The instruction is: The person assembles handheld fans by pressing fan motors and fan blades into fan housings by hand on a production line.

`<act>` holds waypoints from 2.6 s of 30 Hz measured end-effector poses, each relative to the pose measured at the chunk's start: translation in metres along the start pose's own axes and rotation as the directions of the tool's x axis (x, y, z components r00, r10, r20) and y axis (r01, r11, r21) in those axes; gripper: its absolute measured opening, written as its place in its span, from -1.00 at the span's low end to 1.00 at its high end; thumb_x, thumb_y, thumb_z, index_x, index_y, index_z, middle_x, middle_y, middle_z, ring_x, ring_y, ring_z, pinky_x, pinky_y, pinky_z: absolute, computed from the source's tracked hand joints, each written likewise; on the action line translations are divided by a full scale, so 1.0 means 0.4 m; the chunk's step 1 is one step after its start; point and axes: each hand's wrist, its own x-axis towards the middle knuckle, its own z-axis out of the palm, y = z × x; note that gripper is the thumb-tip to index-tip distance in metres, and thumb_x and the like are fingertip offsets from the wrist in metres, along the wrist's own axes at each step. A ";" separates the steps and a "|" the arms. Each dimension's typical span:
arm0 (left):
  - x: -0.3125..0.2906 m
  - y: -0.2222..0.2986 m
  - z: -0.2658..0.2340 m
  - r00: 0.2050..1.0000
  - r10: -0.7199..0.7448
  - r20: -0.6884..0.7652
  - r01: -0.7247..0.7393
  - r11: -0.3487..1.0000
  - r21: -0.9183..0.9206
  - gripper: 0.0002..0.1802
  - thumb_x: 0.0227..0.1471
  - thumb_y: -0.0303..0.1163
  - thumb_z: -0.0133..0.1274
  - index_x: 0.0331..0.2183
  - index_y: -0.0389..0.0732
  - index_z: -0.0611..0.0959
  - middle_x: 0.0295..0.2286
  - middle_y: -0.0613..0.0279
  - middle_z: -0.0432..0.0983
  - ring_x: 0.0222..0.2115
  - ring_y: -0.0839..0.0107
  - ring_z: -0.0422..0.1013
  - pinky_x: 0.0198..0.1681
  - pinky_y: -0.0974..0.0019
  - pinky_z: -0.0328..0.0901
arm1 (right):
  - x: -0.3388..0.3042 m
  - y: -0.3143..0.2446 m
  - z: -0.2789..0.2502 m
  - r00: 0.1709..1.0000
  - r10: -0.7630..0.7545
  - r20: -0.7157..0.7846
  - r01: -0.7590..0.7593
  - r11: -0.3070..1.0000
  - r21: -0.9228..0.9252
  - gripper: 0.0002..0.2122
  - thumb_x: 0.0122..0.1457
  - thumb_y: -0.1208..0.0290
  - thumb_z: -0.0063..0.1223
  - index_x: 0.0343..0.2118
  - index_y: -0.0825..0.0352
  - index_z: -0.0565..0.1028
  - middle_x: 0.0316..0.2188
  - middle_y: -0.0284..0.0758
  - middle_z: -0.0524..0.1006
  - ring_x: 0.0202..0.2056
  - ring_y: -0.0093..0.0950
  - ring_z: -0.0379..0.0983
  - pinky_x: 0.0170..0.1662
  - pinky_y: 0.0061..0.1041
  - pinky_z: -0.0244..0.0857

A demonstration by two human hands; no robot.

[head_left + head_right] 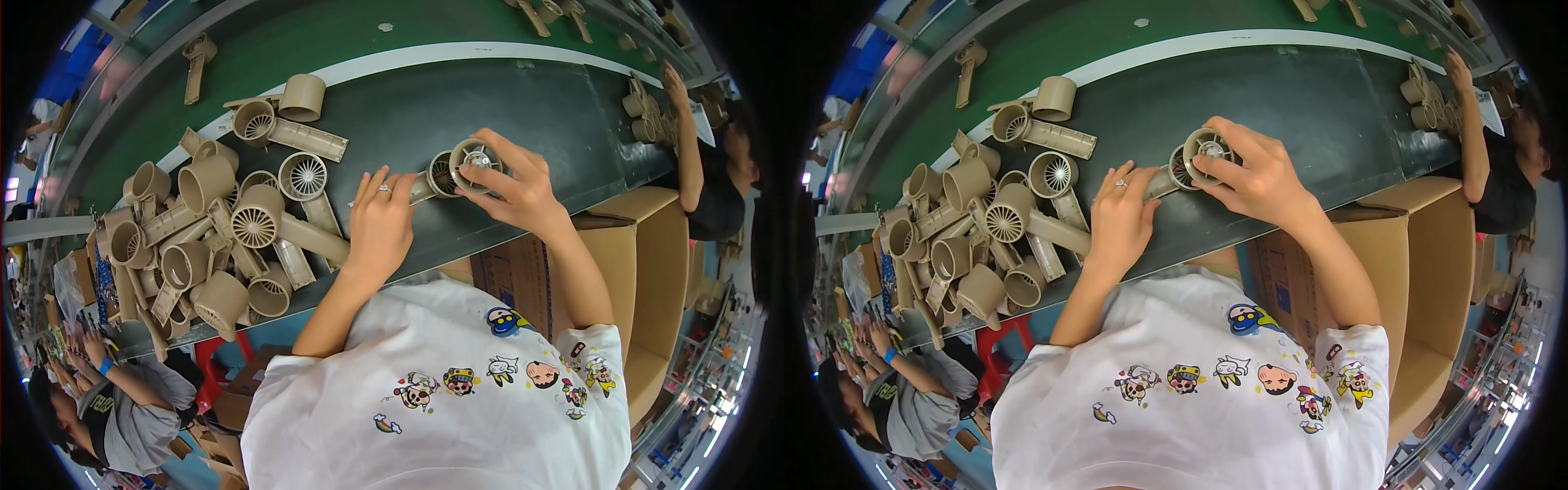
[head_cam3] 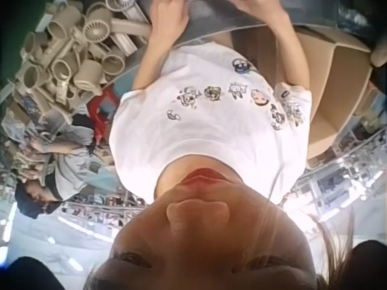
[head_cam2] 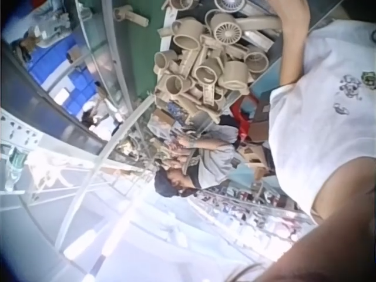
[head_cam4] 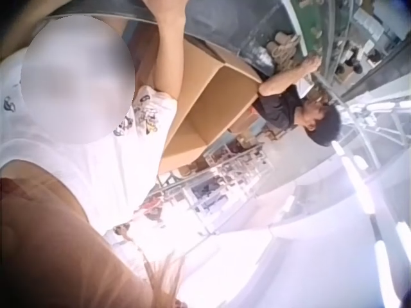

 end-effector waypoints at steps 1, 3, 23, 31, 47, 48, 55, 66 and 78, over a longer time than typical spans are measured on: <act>0.004 0.001 0.000 1.000 0.018 0.016 -0.017 0.999 -0.045 -0.54 -0.21 -0.60 0.16 -0.15 -0.26 0.52 -0.23 0.00 0.51 -0.05 -0.07 0.35 0.08 -0.06 0.18 | 0.000 -0.002 0.001 1.000 -0.002 0.006 0.002 1.000 0.003 -0.71 -0.32 0.48 0.37 -0.43 0.30 0.56 -0.20 -0.15 0.46 -0.41 -0.32 0.51 -0.43 -0.46 0.44; 0.009 0.003 0.006 1.000 0.023 0.016 -0.023 0.998 -0.059 -0.55 -0.21 -0.60 0.16 -0.16 -0.25 0.52 -0.24 0.01 0.51 -0.06 -0.07 0.36 0.08 -0.05 0.19 | 0.000 -0.011 0.001 0.996 0.026 0.081 -0.028 0.999 0.028 -0.71 -0.33 0.48 0.36 -0.43 0.28 0.56 -0.20 -0.15 0.46 -0.41 -0.32 0.51 -0.43 -0.45 0.44; 0.055 0.022 0.029 0.989 -0.043 0.140 0.060 0.991 -0.119 -0.95 -0.19 -0.51 0.08 -0.54 -0.27 0.56 -0.51 0.07 0.52 -0.39 0.06 0.43 -0.29 0.08 0.27 | -0.011 -0.015 -0.048 0.908 0.200 0.369 -0.313 0.909 0.276 -0.69 -0.29 0.66 0.27 -0.36 0.32 0.58 -0.05 -0.14 0.47 -0.19 -0.19 0.51 -0.20 -0.41 0.43; 0.043 0.010 0.045 0.996 0.083 -0.018 -0.084 0.993 -0.078 -0.93 -0.19 -0.50 0.05 -0.51 -0.23 0.51 -0.56 0.07 0.48 -0.50 0.04 0.41 -0.38 0.11 0.26 | -0.048 -0.009 -0.012 0.865 0.413 0.285 -0.498 0.642 0.582 -0.77 -0.30 0.71 0.29 -0.46 0.43 0.60 -0.11 -0.01 0.51 -0.09 -0.26 0.49 -0.02 -0.40 0.35; 0.042 0.006 0.064 0.994 0.109 0.010 -0.108 0.993 -0.037 -0.92 -0.16 -0.46 0.03 -0.52 -0.26 0.49 -0.57 0.06 0.48 -0.46 0.12 0.45 -0.35 0.12 0.29 | -0.096 -0.015 0.054 0.852 0.498 0.159 -0.442 0.523 0.729 -0.83 -0.21 0.67 0.31 -0.48 0.44 0.56 -0.15 -0.09 0.55 -0.04 -0.34 0.47 0.00 -0.51 0.33; 0.043 0.003 0.065 0.994 0.104 0.013 -0.104 0.994 -0.040 -0.92 -0.16 -0.46 0.03 -0.52 -0.26 0.49 -0.57 0.06 0.48 -0.46 0.12 0.45 -0.35 0.12 0.29 | -0.100 -0.023 0.057 0.875 0.476 0.089 -0.416 0.645 0.641 -0.83 -0.20 0.66 0.32 -0.48 0.45 0.56 -0.15 -0.08 0.54 -0.05 -0.33 0.48 -0.01 -0.51 0.33; 0.039 0.002 0.088 0.991 0.089 -0.095 -0.093 0.995 -0.034 -0.92 -0.13 -0.45 0.04 -0.50 -0.23 0.49 -0.56 0.12 0.47 -0.51 0.09 0.43 -0.43 0.12 0.31 | -0.138 0.023 0.075 0.882 0.461 0.097 -0.417 0.669 0.615 -0.83 -0.19 0.70 0.31 -0.46 0.48 0.58 -0.23 -0.16 0.58 0.01 -0.29 0.42 0.20 -0.34 0.12; 0.044 -0.002 0.084 0.995 0.026 -0.097 -0.034 0.996 -0.085 -0.91 -0.16 -0.44 0.07 -0.52 -0.23 0.51 -0.59 0.11 0.49 -0.57 0.11 0.45 -0.50 0.13 0.33 | -0.113 0.108 0.017 0.899 0.316 0.302 -0.433 0.742 0.512 -0.75 -0.33 0.68 0.35 -0.47 0.45 0.62 -0.24 -0.09 0.58 0.02 -0.22 0.42 0.22 -0.23 0.12; 0.023 -0.006 0.069 0.988 0.074 -0.139 -0.072 0.997 0.014 -0.92 -0.18 -0.44 0.06 -0.57 -0.20 0.50 -0.62 0.17 0.47 -0.60 0.15 0.43 -0.54 0.16 0.31 | -0.084 0.093 0.010 0.851 0.276 0.446 -0.508 0.646 0.569 -0.81 -0.31 0.63 0.34 -0.52 0.46 0.60 0.00 -0.03 0.44 0.03 -0.24 0.41 0.11 -0.40 0.21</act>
